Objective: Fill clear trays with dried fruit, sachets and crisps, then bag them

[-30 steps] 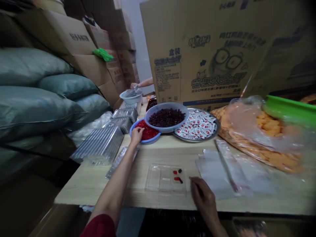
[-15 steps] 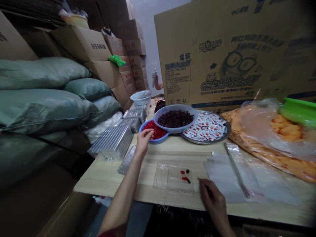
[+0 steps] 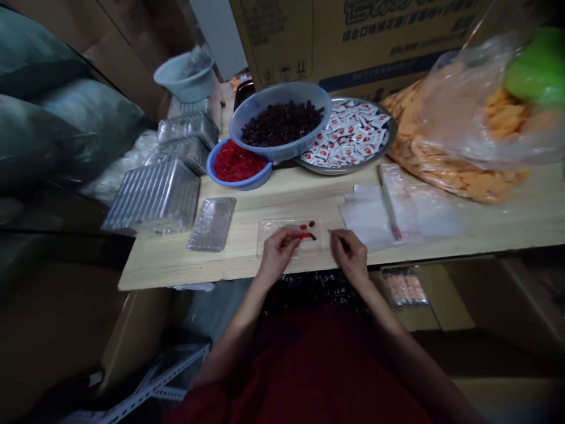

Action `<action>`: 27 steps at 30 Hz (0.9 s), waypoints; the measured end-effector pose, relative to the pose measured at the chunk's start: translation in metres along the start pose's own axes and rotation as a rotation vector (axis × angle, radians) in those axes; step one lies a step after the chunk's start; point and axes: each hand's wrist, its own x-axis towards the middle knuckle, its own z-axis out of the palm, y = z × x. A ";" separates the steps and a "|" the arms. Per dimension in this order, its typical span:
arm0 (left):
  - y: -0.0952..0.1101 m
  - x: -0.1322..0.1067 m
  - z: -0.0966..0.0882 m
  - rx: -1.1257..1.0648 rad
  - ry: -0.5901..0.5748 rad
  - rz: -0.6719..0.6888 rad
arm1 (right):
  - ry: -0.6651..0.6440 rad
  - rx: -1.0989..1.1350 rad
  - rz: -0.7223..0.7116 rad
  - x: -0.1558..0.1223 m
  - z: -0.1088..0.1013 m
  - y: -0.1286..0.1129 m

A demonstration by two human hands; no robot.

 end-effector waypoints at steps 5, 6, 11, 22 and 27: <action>0.006 -0.010 0.015 0.209 -0.174 0.140 | -0.006 0.005 -0.008 0.000 -0.001 -0.003; 0.005 -0.010 0.016 0.260 -0.208 0.173 | -0.005 -0.001 -0.012 0.000 -0.001 -0.003; -0.001 -0.009 0.017 0.601 -0.233 0.274 | -0.017 -0.013 -0.011 0.001 -0.001 -0.003; 0.001 -0.002 0.008 0.598 -0.082 0.317 | -0.120 0.080 0.062 0.007 -0.006 0.003; -0.001 0.004 -0.028 0.511 0.217 0.245 | 0.017 0.002 0.028 0.058 -0.038 0.008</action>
